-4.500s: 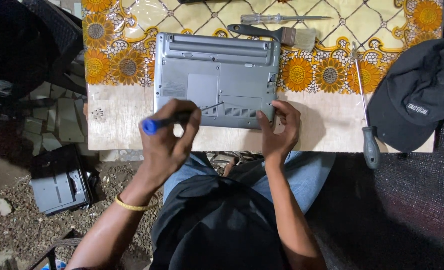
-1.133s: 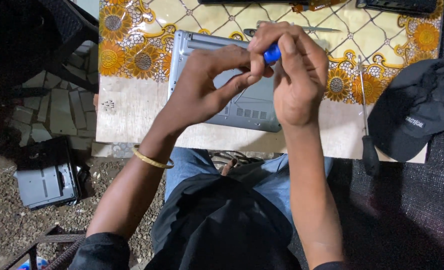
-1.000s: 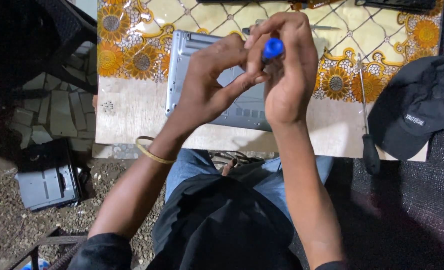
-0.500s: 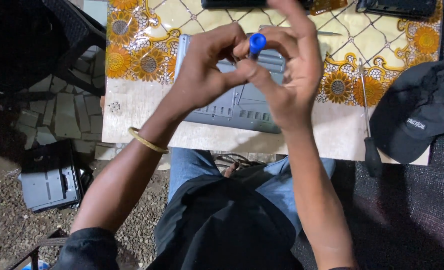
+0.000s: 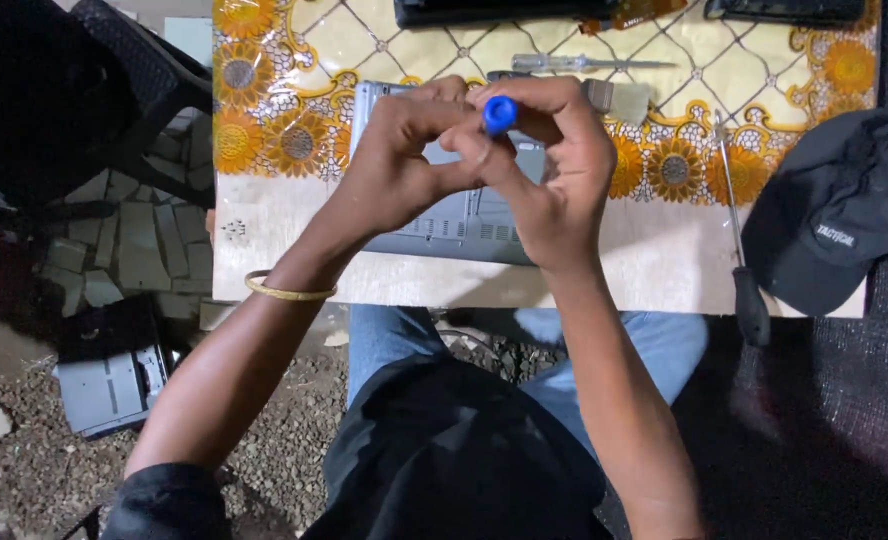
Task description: Removing screws from a laptop casing using a screwdriver and cleaning the area with a brush.
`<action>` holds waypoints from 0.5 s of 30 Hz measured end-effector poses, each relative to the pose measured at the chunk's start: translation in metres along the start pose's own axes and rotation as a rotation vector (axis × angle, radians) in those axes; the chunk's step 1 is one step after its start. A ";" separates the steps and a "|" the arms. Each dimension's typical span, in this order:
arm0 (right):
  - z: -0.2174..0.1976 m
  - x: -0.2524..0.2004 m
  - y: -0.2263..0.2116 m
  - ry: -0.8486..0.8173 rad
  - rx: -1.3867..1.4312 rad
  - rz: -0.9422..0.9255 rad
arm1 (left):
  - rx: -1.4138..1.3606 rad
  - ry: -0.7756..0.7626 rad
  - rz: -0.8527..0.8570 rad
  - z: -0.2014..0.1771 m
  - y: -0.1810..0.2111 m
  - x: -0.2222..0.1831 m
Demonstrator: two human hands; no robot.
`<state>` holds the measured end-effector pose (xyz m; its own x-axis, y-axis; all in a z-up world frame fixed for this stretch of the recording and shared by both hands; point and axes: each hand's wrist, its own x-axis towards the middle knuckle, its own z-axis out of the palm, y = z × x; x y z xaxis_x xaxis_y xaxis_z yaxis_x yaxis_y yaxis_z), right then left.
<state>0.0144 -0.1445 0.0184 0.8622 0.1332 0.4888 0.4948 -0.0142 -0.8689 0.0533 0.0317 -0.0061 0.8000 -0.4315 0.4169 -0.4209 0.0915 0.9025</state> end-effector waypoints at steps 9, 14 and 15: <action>-0.024 -0.016 0.004 -0.112 -0.034 0.086 | 0.098 0.108 0.017 0.018 0.002 -0.016; -0.019 -0.009 0.000 -0.031 -0.044 0.066 | -0.070 0.107 -0.021 0.028 0.004 -0.017; -0.022 -0.010 0.003 -0.036 -0.049 0.084 | -0.212 0.014 -0.076 0.026 0.002 -0.020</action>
<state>0.0099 -0.1674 0.0127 0.8966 0.1652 0.4109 0.4268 -0.0754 -0.9012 0.0253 0.0172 -0.0157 0.8327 -0.4318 0.3467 -0.2608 0.2465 0.9334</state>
